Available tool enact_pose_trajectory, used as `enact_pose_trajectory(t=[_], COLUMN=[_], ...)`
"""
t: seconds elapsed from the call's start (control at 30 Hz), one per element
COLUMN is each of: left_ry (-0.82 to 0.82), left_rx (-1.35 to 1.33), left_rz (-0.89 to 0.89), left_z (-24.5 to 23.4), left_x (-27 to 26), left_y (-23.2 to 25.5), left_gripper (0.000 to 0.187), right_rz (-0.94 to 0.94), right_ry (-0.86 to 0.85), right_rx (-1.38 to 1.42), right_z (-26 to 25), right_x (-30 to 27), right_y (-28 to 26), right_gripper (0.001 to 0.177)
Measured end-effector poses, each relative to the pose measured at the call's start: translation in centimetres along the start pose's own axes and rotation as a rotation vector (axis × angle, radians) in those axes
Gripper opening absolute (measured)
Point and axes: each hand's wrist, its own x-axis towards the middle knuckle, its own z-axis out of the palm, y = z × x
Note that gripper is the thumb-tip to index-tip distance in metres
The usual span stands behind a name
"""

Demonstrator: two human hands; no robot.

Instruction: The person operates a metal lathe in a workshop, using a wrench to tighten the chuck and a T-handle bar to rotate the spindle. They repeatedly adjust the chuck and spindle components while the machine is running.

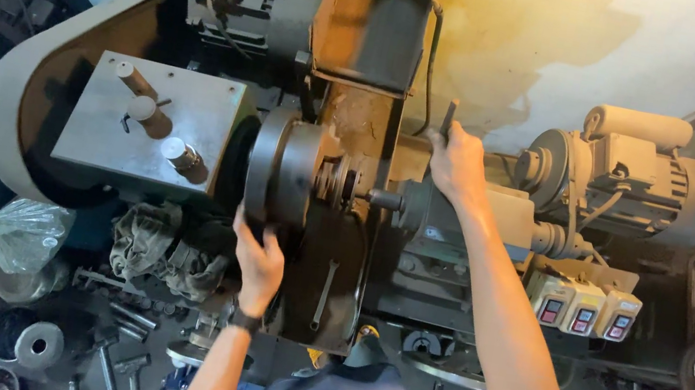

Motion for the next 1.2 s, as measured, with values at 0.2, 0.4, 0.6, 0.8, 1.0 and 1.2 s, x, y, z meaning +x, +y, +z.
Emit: enact_pose_trajectory(t=[0.2, 0.4, 0.6, 0.8, 1.0, 1.2], left_ry=[0.110, -0.185, -0.374, -0.050, 0.045, -0.355], left_rx=[0.094, 0.193, 0.387, -0.009, 0.074, 0.433], left_rz=[0.102, 0.116, -0.151, 0.145, 0.373, -0.002], left_z=[-2.5, 0.4, 0.3, -2.5, -2.9, 1.5], left_x=[1.5, 20.3, 18.2, 10.2, 10.2, 20.0], left_y=[6.5, 13.2, 12.2, 11.5, 11.5, 11.9], left_gripper=[0.058, 0.044, 0.045, 0.048, 0.053, 0.047], right_rz=[0.025, 0.036, 0.024, 0.046, 0.118, -0.044], right_ry=[-0.056, -0.061, -0.048, -0.068, -0.093, 0.025], right_rx=[-0.100, -0.085, -0.079, -0.093, -0.135, -0.032], right_z=[0.2, -0.2, -0.2, 0.1, -0.1, 0.2], right_x=[0.2, 0.3, 0.1, 0.3, 0.4, 0.2], right_y=[0.0, -0.7, -0.2, -0.2, -0.6, -0.2], right_gripper=[0.024, 0.024, 0.025, 0.027, 0.032, 0.028])
